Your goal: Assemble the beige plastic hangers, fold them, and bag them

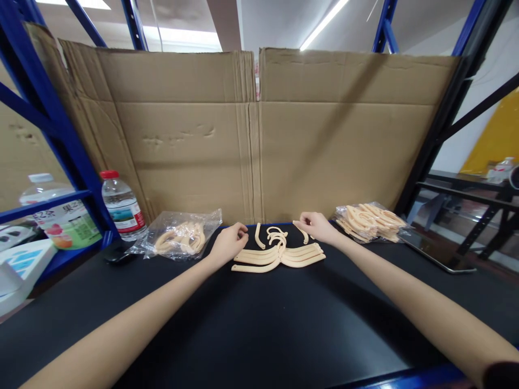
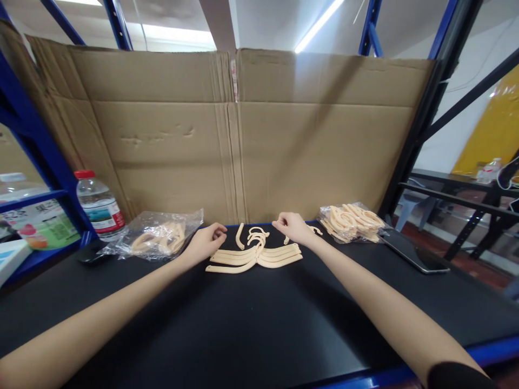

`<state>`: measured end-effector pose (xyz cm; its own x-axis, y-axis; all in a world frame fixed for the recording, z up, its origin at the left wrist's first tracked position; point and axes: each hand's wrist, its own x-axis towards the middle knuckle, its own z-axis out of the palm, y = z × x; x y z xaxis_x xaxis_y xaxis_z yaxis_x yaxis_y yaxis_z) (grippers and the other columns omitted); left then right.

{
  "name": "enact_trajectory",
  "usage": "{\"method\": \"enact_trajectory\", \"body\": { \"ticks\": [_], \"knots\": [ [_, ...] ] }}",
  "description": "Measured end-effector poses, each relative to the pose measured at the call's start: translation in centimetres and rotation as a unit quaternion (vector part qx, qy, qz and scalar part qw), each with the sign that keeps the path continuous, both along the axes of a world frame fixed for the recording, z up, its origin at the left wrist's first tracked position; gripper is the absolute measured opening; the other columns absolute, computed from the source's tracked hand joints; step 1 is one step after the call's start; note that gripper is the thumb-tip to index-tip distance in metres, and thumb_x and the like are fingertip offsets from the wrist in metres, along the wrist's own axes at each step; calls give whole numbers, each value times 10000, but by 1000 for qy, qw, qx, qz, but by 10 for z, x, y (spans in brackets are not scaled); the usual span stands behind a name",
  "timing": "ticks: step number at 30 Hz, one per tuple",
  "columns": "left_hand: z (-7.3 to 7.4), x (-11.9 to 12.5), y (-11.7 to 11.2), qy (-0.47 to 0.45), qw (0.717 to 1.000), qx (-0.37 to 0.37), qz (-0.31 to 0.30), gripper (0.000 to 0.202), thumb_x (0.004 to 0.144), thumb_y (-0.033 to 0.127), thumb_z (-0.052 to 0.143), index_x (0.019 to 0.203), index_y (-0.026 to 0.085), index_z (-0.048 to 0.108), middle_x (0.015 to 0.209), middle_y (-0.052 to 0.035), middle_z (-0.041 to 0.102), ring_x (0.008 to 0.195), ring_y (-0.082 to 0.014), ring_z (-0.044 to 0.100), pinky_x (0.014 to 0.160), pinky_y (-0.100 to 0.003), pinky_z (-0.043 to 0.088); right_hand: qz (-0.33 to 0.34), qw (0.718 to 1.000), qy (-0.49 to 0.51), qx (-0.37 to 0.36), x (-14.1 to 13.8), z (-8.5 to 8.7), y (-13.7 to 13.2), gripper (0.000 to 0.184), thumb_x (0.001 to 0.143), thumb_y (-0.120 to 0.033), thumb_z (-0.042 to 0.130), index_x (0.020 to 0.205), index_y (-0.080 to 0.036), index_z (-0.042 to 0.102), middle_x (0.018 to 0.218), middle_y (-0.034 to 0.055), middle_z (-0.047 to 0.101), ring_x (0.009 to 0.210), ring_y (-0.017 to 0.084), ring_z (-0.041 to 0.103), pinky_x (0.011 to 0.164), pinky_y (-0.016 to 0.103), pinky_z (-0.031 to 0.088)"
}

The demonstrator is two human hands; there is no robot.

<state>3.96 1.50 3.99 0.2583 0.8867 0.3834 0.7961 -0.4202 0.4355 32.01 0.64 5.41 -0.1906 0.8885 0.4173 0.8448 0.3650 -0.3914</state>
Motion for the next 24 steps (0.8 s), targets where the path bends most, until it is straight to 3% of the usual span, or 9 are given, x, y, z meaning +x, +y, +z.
{"method": "enact_trajectory", "body": {
  "ticks": [2, 4, 6, 8, 16, 24],
  "knots": [
    [3, 10, 12, 31, 999, -27, 29, 136, 856, 248, 559, 942, 160, 618, 839, -33, 681, 786, -179, 648, 764, -332, 507, 0, 999, -21, -38, -14, 5, 18, 221, 858, -309, 554, 699, -161, 596, 703, 19, 633, 670, 142, 581, 640, 256, 451],
    [5, 20, 22, 61, 995, -53, 59, 214, 892, 319, 558, 994, 138, 610, 942, -52, 657, 851, -185, 633, 789, -379, 507, -1, 996, -45, -80, -27, 5, 34, 178, 887, -310, 556, 898, -149, 632, 915, 43, 655, 807, 157, 614, 741, 302, 497],
    [6, 28, 28, 86, 990, -79, 84, 270, 902, 352, 549, 1056, 135, 594, 1038, -70, 629, 909, -196, 619, 802, -404, 510, -11, 990, -67, -121, -38, 3, 47, 246, 908, -320, 541, 1089, -160, 588, 1101, 67, 608, 924, 181, 608, 802, 370, 515],
    [6, 35, 31, 106, 983, -105, 103, 287, 902, 348, 552, 1099, 142, 579, 1092, -80, 610, 944, -208, 611, 809, -409, 512, -30, 984, -83, -156, -47, 0, 55, 296, 911, -320, 540, 1165, -169, 550, 1176, 80, 572, 979, 200, 595, 821, 400, 515],
    [3, 42, 37, 144, 969, -163, 118, 297, 894, 313, 569, 1144, 154, 560, 1145, -84, 587, 986, -221, 600, 820, -413, 513, -108, 968, -82, -210, -59, -4, 65, 304, 904, -314, 551, 1170, -167, 548, 1179, 85, 570, 991, 205, 592, 827, 400, 511],
    [6, 45, 41, 122, 976, -153, 96, 302, 893, 297, 573, 1159, 157, 552, 1162, -86, 578, 997, -224, 596, 824, -414, 512, -86, 986, 41, -133, -42, 16, 62, 263, 912, -318, 538, 1124, -167, 573, 1139, 73, 591, 956, 188, 601, 811, 386, 517]
  ]
}}
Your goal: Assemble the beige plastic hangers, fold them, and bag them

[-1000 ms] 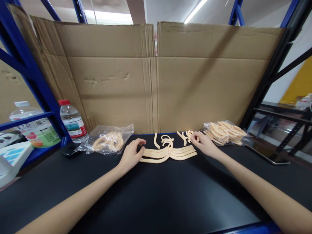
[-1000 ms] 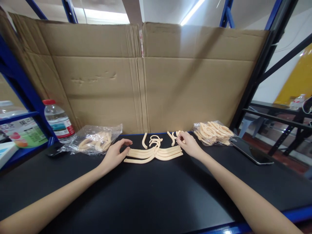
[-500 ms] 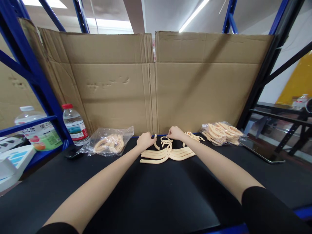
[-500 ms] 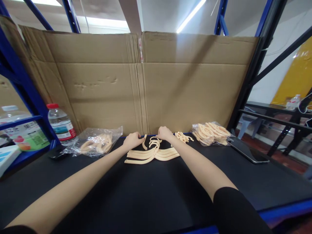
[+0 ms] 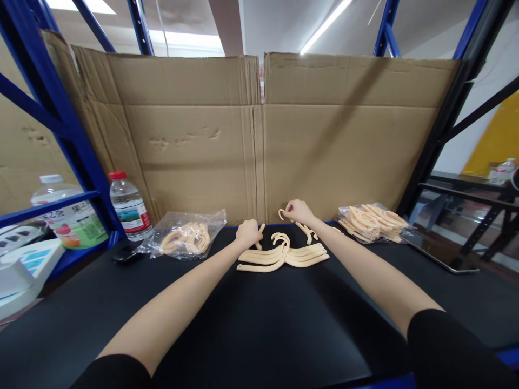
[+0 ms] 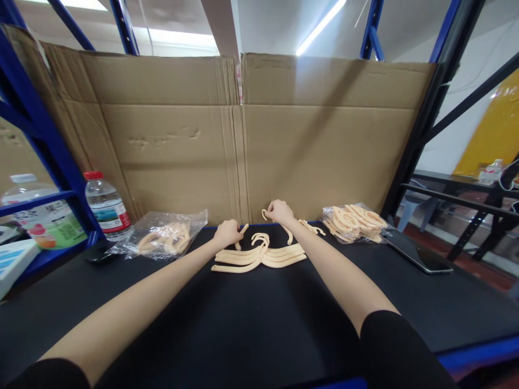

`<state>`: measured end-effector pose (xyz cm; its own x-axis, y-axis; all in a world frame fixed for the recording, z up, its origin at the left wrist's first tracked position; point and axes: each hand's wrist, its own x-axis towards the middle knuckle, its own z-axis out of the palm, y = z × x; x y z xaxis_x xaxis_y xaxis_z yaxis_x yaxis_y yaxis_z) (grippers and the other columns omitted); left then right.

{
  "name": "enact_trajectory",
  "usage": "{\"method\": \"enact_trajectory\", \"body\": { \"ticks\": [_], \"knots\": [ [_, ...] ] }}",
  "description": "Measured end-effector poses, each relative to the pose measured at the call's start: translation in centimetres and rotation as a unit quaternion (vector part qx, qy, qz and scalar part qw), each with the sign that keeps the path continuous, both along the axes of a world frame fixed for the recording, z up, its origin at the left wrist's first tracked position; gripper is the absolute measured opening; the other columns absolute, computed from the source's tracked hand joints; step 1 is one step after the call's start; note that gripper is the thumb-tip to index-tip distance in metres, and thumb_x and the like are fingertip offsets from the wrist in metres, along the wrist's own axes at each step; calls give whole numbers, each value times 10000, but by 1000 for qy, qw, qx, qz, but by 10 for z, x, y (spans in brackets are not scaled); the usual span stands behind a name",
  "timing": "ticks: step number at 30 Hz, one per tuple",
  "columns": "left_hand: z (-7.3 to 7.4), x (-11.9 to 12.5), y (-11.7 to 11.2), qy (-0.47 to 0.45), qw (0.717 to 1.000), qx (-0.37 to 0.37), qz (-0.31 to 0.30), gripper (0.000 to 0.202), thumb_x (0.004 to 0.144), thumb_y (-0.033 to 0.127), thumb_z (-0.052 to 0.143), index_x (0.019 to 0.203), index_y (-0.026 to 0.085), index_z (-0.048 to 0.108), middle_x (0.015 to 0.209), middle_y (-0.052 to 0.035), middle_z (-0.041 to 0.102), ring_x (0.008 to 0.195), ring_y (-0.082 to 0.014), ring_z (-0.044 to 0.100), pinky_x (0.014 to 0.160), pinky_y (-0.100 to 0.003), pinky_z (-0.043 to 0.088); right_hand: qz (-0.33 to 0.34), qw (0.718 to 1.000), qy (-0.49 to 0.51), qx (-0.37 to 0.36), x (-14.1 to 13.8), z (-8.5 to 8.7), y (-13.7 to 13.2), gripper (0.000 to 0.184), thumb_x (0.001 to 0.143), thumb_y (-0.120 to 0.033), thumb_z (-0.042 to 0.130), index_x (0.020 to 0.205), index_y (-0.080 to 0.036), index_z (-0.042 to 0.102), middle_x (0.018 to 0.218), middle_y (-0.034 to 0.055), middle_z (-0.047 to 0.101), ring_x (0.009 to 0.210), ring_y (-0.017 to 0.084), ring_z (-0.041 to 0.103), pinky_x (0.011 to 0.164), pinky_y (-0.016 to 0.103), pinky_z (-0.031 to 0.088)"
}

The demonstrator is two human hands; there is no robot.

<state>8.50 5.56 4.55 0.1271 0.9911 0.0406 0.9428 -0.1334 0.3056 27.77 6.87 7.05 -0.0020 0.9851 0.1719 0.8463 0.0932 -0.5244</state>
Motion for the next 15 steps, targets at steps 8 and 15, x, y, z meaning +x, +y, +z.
{"method": "enact_trajectory", "body": {
  "ticks": [8, 15],
  "knots": [
    [12, -15, -10, -134, 989, 20, -59, 227, 898, 291, 563, 1067, 143, 594, 1082, -71, 615, 926, -198, 613, 793, -388, 522, 65, 973, 212, 69, 25, 2, -60, 168, 822, -251, 585, 958, -152, 572, 726, 22, 694, 444, 72, 540, 452, 202, 466],
    [16, -9, -80, -317, 935, 7, -160, 71, 873, 227, 461, 873, 172, 505, 825, -23, 684, 692, -142, 653, 643, -275, 549, 153, 921, 358, -19, 21, -14, -115, 226, 704, -341, 705, 843, -168, 662, 718, 20, 667, 552, 89, 576, 481, 199, 490]
  ]
}}
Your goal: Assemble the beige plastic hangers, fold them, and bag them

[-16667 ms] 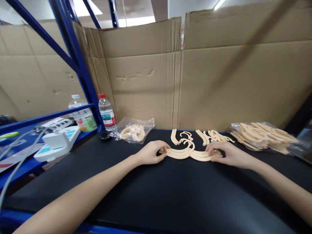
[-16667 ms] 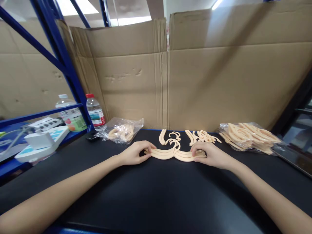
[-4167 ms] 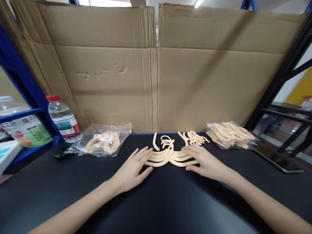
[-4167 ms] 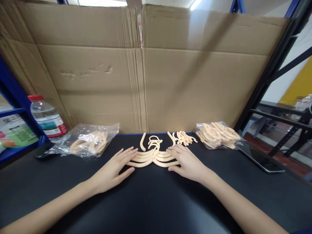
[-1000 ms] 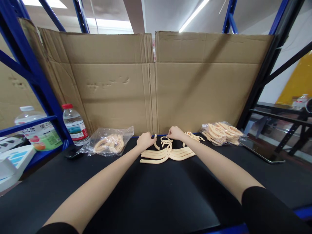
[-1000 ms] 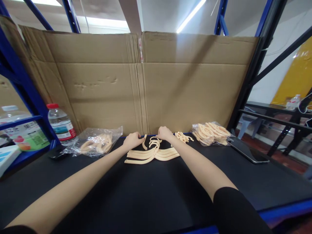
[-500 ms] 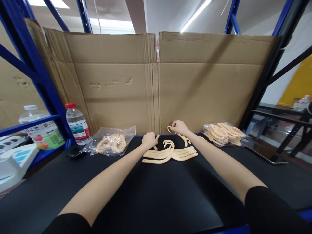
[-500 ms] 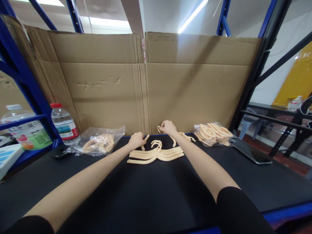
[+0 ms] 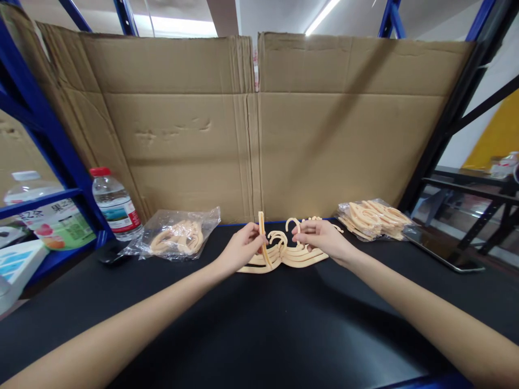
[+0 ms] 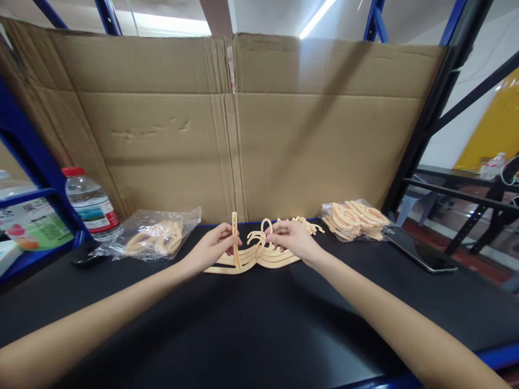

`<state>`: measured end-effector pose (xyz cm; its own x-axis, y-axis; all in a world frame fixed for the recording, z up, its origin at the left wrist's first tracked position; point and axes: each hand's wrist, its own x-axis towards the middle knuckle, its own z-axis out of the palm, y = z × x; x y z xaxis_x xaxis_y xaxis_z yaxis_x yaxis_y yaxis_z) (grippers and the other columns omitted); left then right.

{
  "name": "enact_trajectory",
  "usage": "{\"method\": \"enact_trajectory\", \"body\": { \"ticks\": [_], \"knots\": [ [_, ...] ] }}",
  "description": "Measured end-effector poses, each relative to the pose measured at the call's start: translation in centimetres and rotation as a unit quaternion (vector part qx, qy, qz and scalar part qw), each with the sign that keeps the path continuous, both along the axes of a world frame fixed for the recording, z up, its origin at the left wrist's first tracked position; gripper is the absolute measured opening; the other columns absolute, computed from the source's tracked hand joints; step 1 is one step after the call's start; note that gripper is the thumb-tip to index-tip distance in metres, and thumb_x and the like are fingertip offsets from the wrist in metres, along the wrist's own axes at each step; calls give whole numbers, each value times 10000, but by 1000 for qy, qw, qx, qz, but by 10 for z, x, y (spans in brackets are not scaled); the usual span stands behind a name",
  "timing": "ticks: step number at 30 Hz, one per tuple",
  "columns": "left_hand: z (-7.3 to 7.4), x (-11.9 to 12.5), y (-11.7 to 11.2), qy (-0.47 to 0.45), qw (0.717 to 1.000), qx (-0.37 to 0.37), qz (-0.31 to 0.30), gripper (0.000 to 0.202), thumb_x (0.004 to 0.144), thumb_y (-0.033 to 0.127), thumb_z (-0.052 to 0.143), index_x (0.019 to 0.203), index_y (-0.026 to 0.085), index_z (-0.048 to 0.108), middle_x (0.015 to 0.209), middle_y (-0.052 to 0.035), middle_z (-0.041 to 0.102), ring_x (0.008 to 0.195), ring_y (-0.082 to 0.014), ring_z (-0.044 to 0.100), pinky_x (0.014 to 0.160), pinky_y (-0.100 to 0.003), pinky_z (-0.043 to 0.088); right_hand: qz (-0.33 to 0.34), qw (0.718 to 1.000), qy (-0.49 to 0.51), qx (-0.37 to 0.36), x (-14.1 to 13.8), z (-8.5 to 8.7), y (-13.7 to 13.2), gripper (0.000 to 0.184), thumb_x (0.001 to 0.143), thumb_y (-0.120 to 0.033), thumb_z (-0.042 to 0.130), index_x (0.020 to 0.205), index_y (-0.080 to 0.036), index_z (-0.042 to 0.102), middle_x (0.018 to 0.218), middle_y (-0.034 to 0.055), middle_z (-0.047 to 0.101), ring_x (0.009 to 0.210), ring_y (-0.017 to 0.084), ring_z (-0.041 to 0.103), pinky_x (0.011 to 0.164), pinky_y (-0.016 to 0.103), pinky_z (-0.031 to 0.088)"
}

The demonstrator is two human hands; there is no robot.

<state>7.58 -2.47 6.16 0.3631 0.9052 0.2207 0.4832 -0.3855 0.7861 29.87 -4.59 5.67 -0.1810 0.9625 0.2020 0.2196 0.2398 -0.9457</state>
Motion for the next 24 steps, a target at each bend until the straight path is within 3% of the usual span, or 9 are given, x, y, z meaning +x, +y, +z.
{"method": "enact_trajectory", "body": {
  "ticks": [2, 4, 6, 9, 14, 19, 24],
  "knots": [
    [-8, 3, -21, -44, 998, -10, -39, 95, 892, 284, 435, 862, 194, 447, 779, -14, 689, 672, -141, 658, 637, -278, 552, 31, 998, 47, -25, -5, -5, -11, 220, 691, -363, 722, 800, -179, 666, 728, 4, 646, 608, 96, 583, 550, 222, 521],
    [-19, 6, -39, -159, 983, -30, -90, 147, 888, 343, 466, 879, 203, 422, 785, -24, 690, 666, -148, 657, 642, -295, 552, 43, 996, 73, -39, -10, -10, -19, 227, 701, -383, 718, 796, -183, 668, 754, -2, 637, 662, 102, 593, 622, 245, 535],
    [-32, 7, -52, -222, 970, -46, -84, 202, 886, 379, 492, 948, 203, 416, 828, -38, 699, 665, -149, 657, 656, -309, 556, 48, 994, 88, -47, -14, -14, -25, 241, 718, -399, 706, 810, -180, 666, 777, 2, 643, 688, 102, 596, 642, 240, 524],
    [-44, 9, -64, -251, 963, -72, -69, 271, 885, 416, 505, 1005, 192, 411, 903, -78, 706, 741, -179, 682, 693, -339, 572, 52, 993, 99, -41, -16, -18, -29, 258, 749, -422, 678, 826, -178, 638, 763, 4, 646, 631, 88, 576, 531, 193, 462],
    [-46, 9, -68, -269, 961, -46, -37, 260, 879, 420, 512, 976, 206, 402, 955, -80, 697, 807, -202, 689, 733, -371, 575, 55, 991, 111, -52, -18, -17, -33, 268, 794, -458, 619, 837, -200, 562, 817, 7, 650, 548, 80, 573, 434, 186, 402],
    [-50, 7, -66, -295, 955, -20, -21, 290, 808, 289, 624, 947, 226, 378, 919, -44, 676, 807, -189, 686, 786, -369, 564, 89, 988, 118, -36, -23, -14, -39, 212, 708, -338, 729, 777, -192, 593, 731, -19, 628, 605, 102, 603, 585, 250, 504],
    [-48, 6, -67, -277, 961, 11, -23, 242, 767, 214, 672, 880, 206, 458, 867, -3, 596, 833, -173, 662, 806, -344, 547, 72, 989, 125, -41, -24, -19, -38, 192, 640, -285, 778, 732, -174, 650, 713, -8, 649, 655, 128, 625, 659, 287, 516]
  ]
}}
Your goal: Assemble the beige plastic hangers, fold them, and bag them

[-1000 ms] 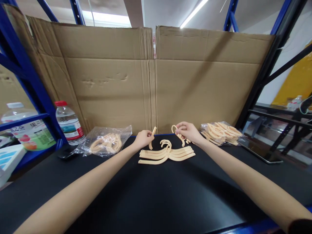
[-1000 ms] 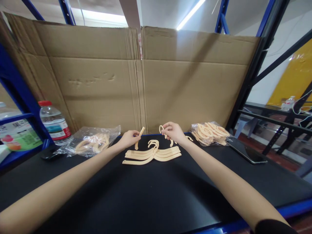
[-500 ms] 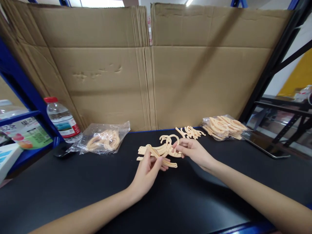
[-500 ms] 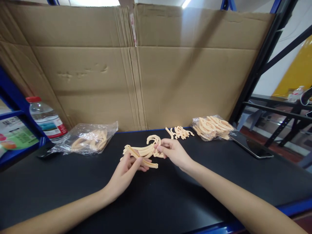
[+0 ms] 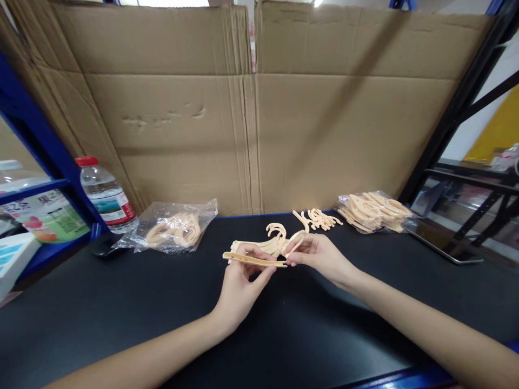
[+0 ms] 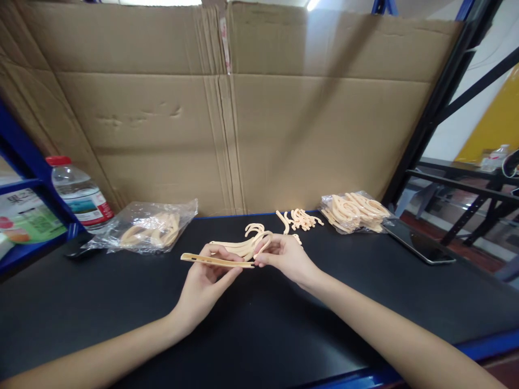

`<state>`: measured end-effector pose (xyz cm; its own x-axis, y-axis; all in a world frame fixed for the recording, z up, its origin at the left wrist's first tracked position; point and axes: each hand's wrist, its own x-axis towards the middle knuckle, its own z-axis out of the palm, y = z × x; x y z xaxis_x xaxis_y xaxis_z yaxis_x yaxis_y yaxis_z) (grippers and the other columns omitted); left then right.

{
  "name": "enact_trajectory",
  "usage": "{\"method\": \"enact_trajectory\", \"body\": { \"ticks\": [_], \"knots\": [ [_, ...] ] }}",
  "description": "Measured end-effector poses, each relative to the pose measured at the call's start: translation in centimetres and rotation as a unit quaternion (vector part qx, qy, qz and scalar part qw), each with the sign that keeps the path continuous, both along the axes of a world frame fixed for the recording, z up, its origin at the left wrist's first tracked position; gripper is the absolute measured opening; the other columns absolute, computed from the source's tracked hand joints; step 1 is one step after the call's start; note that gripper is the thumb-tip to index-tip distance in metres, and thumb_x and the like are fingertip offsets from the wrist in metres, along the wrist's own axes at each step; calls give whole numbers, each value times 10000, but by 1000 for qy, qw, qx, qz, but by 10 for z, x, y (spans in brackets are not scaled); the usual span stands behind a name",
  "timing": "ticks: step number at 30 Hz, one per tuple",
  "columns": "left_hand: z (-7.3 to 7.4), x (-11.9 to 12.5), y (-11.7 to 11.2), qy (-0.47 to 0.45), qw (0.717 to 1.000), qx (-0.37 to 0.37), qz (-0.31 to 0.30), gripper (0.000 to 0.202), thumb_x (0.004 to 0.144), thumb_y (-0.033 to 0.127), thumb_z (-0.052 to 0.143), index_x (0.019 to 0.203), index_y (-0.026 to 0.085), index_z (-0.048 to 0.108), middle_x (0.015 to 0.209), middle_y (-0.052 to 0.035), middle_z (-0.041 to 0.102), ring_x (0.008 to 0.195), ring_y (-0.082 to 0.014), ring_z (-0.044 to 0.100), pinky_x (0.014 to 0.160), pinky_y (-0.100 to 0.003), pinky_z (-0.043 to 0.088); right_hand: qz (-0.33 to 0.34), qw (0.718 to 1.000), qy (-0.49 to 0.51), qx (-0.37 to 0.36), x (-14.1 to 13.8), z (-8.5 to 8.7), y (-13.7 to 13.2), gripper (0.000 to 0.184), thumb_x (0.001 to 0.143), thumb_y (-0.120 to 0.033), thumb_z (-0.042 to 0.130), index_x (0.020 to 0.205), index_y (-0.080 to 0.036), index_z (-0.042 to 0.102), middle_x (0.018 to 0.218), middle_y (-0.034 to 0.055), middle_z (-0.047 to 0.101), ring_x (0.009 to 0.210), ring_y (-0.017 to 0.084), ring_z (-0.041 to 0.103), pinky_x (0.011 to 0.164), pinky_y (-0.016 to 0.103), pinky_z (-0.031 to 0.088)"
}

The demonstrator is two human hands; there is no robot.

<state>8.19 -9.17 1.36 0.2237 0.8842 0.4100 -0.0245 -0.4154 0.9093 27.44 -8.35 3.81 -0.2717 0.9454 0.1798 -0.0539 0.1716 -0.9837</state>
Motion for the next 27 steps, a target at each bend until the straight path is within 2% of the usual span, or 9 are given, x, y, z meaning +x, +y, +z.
{"method": "enact_trajectory", "body": {
  "ticks": [4, 12, 19, 27],
  "knots": [
    [3, 1, -1, 25, 999, 25, 13, 148, 785, 202, 658, 837, 187, 520, 843, 4, 578, 799, -146, 628, 758, -296, 529, -1, 1000, -3, -23, 2, -2, 2, 216, 640, -296, 784, 767, -159, 676, 743, 16, 676, 718, 140, 636, 690, 287, 511],
    [3, 0, -1, 19, 999, 37, 8, 118, 793, 174, 651, 810, 193, 536, 821, 20, 566, 808, -131, 603, 749, -256, 506, 74, 994, 20, -82, 3, -2, -1, 240, 736, -355, 724, 852, -151, 676, 921, 63, 691, 892, 175, 655, 797, 336, 545],
    [7, 0, -5, 45, 999, 30, -3, 108, 804, 182, 645, 787, 180, 538, 796, 2, 605, 807, -152, 619, 734, -266, 499, 107, 989, 19, -97, -1, -6, -4, 265, 784, -365, 688, 912, -138, 638, 872, 75, 716, 816, 182, 706, 767, 314, 554],
    [8, 0, -5, 41, 999, 30, 3, 113, 789, 187, 657, 771, 179, 546, 770, -3, 626, 793, -166, 640, 725, -280, 512, 63, 996, 10, -65, -5, -8, -4, 263, 756, -381, 700, 806, -147, 591, 764, 35, 700, 728, 184, 716, 702, 309, 570]
  ]
}}
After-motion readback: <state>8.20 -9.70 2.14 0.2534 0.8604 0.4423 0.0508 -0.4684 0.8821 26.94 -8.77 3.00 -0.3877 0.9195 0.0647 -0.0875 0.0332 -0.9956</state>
